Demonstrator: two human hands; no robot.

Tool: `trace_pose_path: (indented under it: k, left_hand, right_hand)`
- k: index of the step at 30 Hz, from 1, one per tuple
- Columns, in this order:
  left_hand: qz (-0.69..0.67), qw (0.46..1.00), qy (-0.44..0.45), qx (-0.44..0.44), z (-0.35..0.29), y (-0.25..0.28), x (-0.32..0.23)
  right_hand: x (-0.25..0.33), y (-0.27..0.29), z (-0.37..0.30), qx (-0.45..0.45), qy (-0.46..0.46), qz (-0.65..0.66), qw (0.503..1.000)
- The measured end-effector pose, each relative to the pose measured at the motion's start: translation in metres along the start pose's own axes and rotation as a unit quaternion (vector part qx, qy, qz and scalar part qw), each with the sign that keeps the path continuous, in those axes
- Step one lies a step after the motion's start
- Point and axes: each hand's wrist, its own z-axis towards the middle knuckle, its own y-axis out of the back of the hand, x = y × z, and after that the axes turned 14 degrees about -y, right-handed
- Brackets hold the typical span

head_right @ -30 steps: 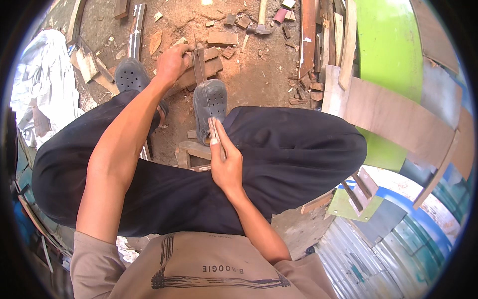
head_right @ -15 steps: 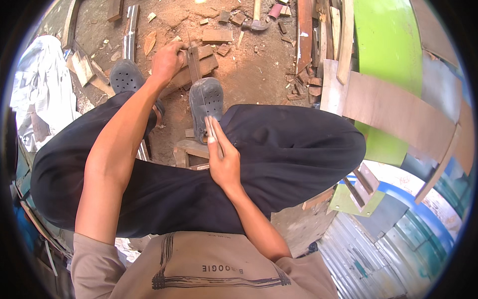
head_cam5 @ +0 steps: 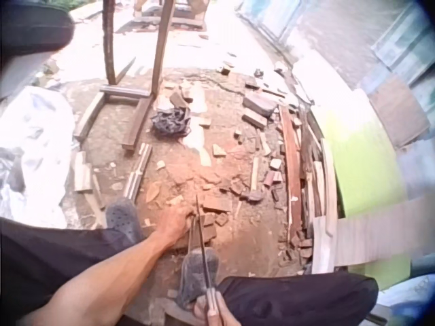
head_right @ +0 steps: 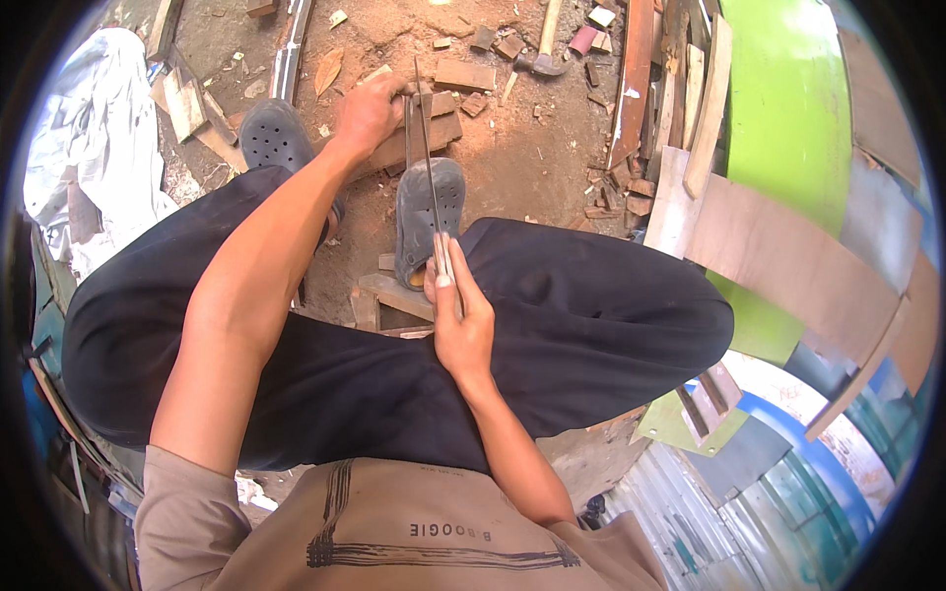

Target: The person sits cross-legged on the ground and uses a metal file to sand a small piece of wood held between their feet. The person repeatedly files the wood piece, occasionally adjusting its position, while surrounded by wood scraps and tools.

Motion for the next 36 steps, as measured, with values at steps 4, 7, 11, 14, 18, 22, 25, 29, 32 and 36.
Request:
trace_pose_path:
  k: [4,7,11,14,18,22,25,29,32,36]
  left_hand:
    - [-0.024,1.000,0.004,-0.008,0.004,-0.001,-0.002]
    - [-0.037,0.999,0.005,0.018,0.015,-0.011,-0.006]
    - [-0.015,1.000,-0.011,0.023,0.019,0.004,0.002]
    - [-0.022,0.999,-0.016,0.029,0.002,0.001,0.004]
    - [-0.039,0.999,-0.005,-0.010,-0.002,-0.003,-0.003]
    - [-0.088,0.996,0.027,-0.016,-0.007,-0.018,0.002]
    - [-0.117,0.993,0.009,0.005,-0.005,-0.025,0.005]
    - [-0.177,0.976,-0.008,0.129,0.007,-0.019,0.014]
    - [-0.219,0.961,0.045,0.160,0.014,-0.017,0.007]
    - [-0.255,0.960,0.072,0.093,0.002,-0.034,0.029]
  right_hand:
    - [-0.004,-0.020,0.065,-0.061,0.144,-0.097,0.983]
    - [0.016,-0.056,0.140,-0.109,0.184,-0.047,0.976]
    - [-0.003,-0.038,0.133,-0.048,0.107,0.002,0.993]
    - [0.030,-0.018,0.084,-0.001,0.003,0.041,0.999]
    - [0.065,0.015,-0.014,0.019,-0.038,0.062,0.997]
    - [0.050,0.045,-0.080,-0.042,0.077,0.061,0.994]
    - [0.035,0.066,-0.107,-0.077,0.121,0.052,0.988]
    - [0.025,0.075,-0.118,-0.103,0.137,0.079,0.982]
    - [0.027,0.079,-0.128,-0.124,0.149,0.092,0.977]
    - [0.037,0.082,-0.132,-0.122,0.180,0.090,0.972]
